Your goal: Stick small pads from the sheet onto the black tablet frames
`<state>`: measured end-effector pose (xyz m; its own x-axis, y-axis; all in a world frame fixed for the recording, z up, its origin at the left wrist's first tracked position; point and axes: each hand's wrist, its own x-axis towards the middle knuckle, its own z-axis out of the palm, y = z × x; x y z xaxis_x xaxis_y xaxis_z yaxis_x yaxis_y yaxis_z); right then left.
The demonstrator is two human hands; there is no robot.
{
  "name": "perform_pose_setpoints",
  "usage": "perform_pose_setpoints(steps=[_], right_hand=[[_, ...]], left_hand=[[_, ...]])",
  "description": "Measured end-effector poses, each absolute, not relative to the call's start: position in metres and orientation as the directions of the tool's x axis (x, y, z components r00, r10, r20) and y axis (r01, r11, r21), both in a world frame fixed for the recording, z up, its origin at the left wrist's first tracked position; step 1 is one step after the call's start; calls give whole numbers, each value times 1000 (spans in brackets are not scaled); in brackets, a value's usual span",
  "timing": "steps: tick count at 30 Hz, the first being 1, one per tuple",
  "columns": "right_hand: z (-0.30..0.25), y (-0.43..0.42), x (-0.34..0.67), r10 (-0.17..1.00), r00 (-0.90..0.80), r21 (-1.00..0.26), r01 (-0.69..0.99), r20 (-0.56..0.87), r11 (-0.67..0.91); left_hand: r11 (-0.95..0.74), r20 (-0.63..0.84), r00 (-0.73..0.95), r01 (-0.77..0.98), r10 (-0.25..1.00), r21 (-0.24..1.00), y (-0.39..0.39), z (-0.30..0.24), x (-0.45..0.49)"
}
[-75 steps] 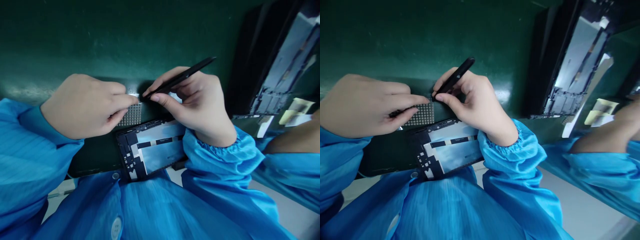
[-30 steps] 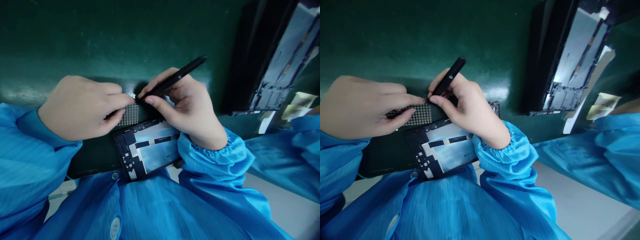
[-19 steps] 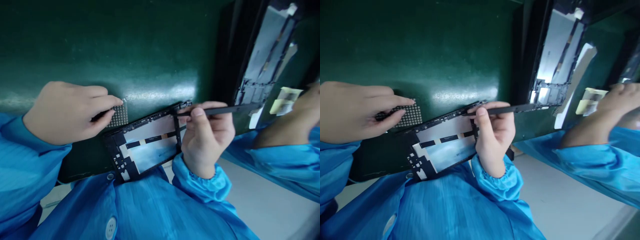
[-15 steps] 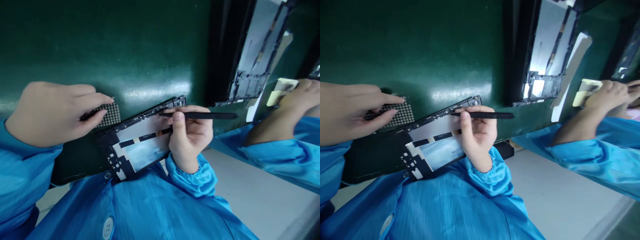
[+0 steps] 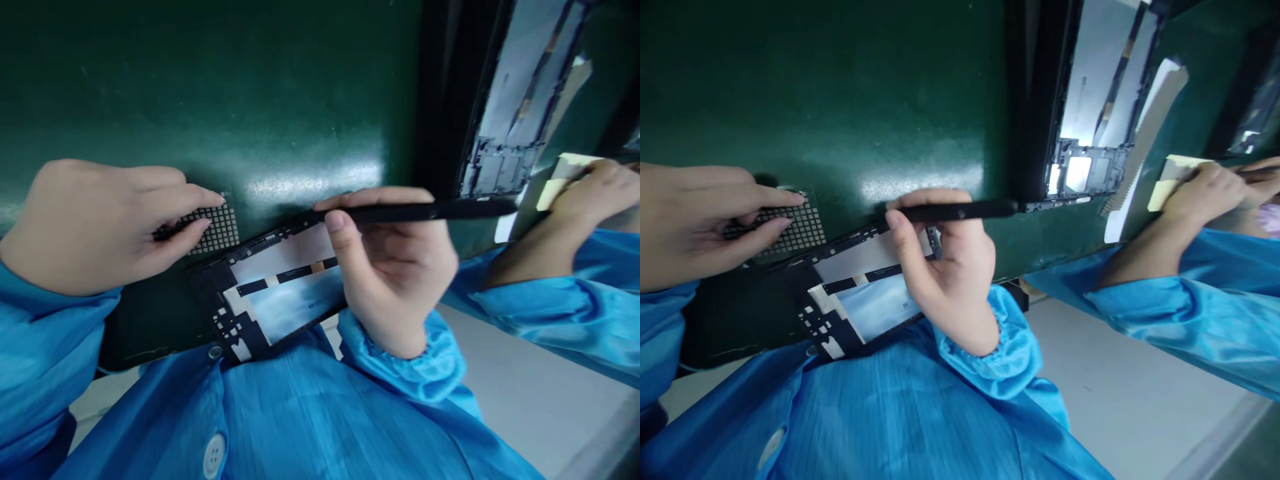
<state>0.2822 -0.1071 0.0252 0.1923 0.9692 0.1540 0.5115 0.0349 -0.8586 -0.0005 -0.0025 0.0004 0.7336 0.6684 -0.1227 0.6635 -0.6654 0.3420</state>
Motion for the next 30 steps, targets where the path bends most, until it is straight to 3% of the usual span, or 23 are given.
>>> perform_pose_setpoints(steps=[2, 5, 7, 15, 20, 22, 25, 28, 30], right_hand=[[32, -84, 279, 998, 24, -894, 446, 62, 45], [23, -50, 274, 966, -259, -920, 378, 0, 102], [13, -36, 271, 938, -346, -919, 368, 3, 139], [9, -37, 266, 959, -273, -934, 356, -73, 30], [10, -33, 270, 945, -317, -941, 337, -87, 27], [10, -41, 278, 967, -246, -963, 268, -72, -3], [7, -70, 290, 996, 68, -974, 221, 61, 44], [-1, -102, 296, 890, 398, -948, 301, 222, 102], [-10, -115, 295, 840, 459, -927, 355, 288, 124]], left_hand=[[-670, -117, 709, 698, 695, 251, -4, 7, 6], [-677, -134, 719, 690, 682, 255, -5, 12, 11], [-675, -144, 720, 689, 679, 265, -5, 11, 11], [-661, -185, 711, 701, 679, 269, -4, 11, 10], [-649, -189, 703, 708, 686, 278, -5, 12, 11], [-662, -158, 709, 701, 687, 264, -5, 11, 10], [-676, -117, 719, 687, 685, 265, -5, 8, 8], [-689, -80, 727, 676, 682, 262, -5, 6, 6], [-688, -88, 726, 678, 682, 259, -5, 6, 5]])
